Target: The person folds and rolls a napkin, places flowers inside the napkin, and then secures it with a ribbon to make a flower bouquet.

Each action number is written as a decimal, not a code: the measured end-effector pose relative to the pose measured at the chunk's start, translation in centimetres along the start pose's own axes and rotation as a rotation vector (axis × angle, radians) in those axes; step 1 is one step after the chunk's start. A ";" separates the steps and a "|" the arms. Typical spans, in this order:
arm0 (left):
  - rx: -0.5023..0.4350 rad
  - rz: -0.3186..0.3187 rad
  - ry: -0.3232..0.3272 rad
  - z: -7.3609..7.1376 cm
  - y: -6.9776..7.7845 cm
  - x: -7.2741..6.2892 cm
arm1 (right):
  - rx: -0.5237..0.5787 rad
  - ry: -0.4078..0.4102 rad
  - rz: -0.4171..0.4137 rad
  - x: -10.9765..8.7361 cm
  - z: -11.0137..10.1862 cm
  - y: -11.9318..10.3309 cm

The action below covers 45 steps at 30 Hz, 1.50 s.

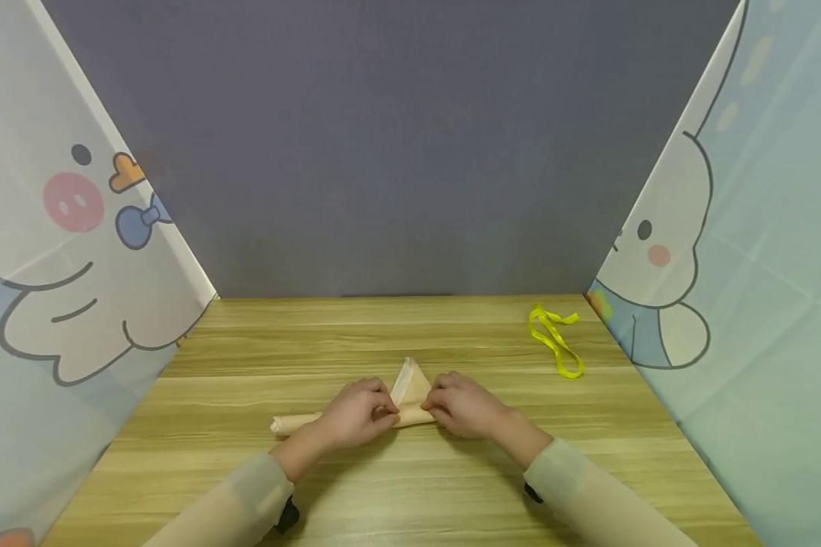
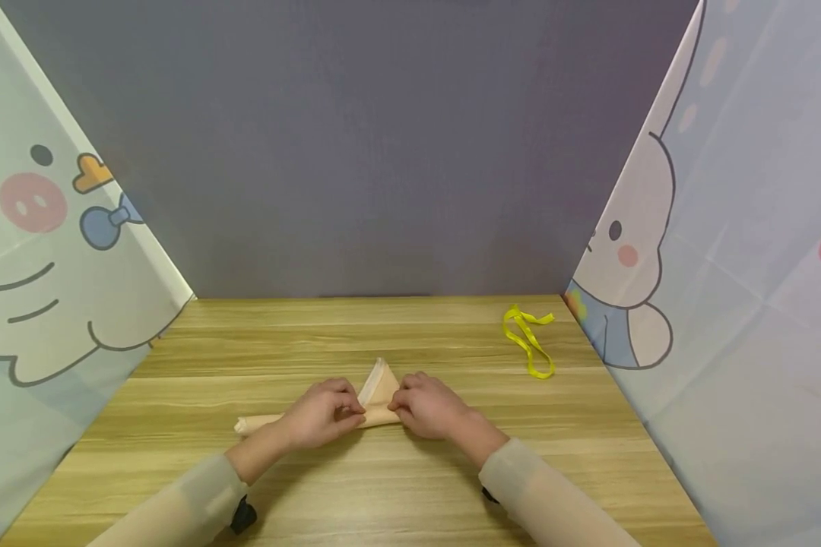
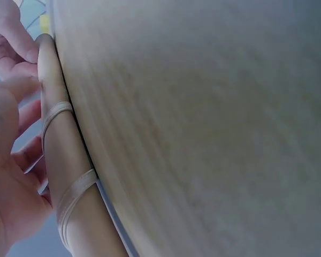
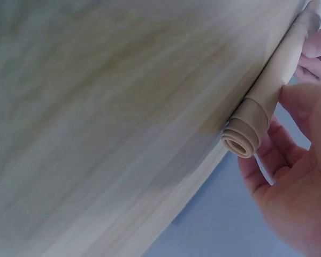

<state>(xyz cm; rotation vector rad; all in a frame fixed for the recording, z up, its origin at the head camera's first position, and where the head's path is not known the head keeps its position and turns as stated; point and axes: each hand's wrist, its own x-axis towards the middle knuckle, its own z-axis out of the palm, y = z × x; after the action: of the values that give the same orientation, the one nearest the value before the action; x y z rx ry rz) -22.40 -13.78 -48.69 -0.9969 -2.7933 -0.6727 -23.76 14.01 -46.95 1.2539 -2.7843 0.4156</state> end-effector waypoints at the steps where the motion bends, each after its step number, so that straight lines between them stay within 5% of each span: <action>1: 0.008 -0.006 0.002 0.0 0.1 -0.1 | -0.005 -0.009 0.008 0.0 0.0 -0.1; 18: -0.115 -0.001 -0.054 0.2 -0.4 0.3 | 0.046 -0.062 0.006 0.1 -0.1 0.2; 28: -0.217 -0.110 -0.103 -0.1 -0.3 0.5 | 0.018 -0.023 0.033 0.3 0.2 0.2; 35: -0.289 -0.105 -0.103 -0.2 -0.4 0.5 | 0.064 -0.003 0.077 0.5 0.2 0.0; 39: -0.247 -0.078 -0.091 -0.2 -0.3 0.6 | 0.029 0.039 0.026 0.5 0.3 0.1; 45: -0.028 -0.007 -0.011 0.1 -0.3 0.4 | -0.069 0.046 -0.011 0.2 0.4 0.0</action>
<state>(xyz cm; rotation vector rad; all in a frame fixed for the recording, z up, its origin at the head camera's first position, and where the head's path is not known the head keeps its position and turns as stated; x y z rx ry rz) -22.86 -13.71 -48.84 -0.9999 -2.8058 -0.7104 -23.87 13.77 -47.33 1.2282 -2.7273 0.3395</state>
